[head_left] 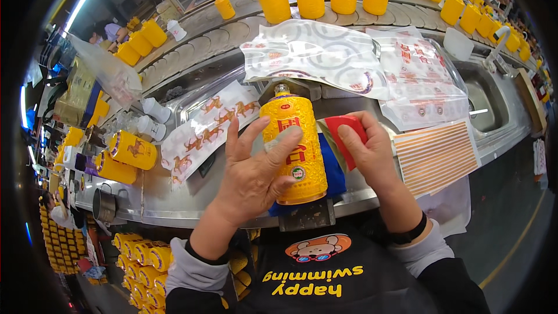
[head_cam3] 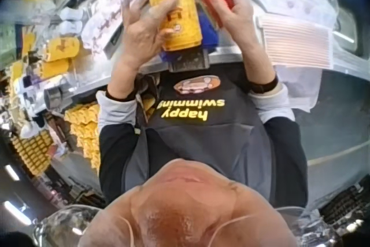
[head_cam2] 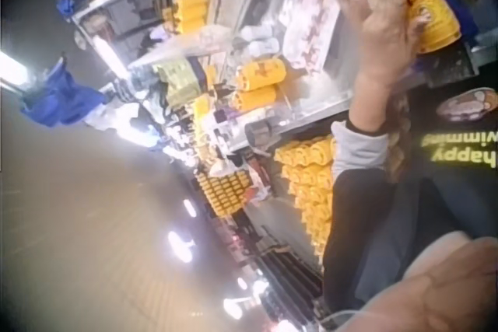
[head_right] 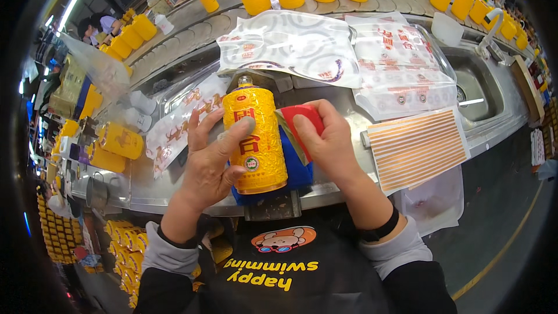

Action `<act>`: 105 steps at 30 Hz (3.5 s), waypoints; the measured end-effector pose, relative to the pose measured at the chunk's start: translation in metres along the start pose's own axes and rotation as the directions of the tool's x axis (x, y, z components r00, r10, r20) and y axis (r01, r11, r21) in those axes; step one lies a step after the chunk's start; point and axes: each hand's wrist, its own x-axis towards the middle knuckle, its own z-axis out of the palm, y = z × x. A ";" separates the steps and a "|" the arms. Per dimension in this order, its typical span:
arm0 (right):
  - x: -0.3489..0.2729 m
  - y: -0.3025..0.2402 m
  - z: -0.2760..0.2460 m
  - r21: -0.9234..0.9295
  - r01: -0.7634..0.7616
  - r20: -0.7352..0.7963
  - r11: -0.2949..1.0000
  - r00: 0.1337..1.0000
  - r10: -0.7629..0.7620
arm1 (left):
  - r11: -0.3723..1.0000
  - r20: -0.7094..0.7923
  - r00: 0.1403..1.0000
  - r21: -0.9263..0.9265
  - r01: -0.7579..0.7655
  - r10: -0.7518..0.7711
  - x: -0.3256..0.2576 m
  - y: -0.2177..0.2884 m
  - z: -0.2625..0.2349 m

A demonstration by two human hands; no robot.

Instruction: Applying decorative adhesive labels and protective red seals to yellow liquor bottles on an assembly line.

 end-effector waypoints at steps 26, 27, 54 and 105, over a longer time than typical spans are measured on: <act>-0.041 -0.015 -0.009 -0.156 0.807 0.410 0.570 0.578 -0.706 | 0.972 -0.193 0.953 -0.035 0.231 -0.233 -0.073 0.019 0.052; -0.043 -0.016 -0.010 -0.195 0.795 0.352 0.574 0.603 -0.716 | 0.969 -0.203 0.947 -0.064 0.240 -0.248 -0.072 0.021 0.053; -0.043 -0.026 -0.012 -0.281 0.720 0.373 0.634 0.691 -0.619 | 0.976 -0.327 0.919 -0.059 0.211 -0.218 -0.059 0.023 0.045; -0.025 -0.006 -0.033 0.079 0.492 0.153 0.867 0.853 -0.498 | -0.085 0.310 0.737 -0.941 0.327 -0.601 -0.001 -0.022 0.002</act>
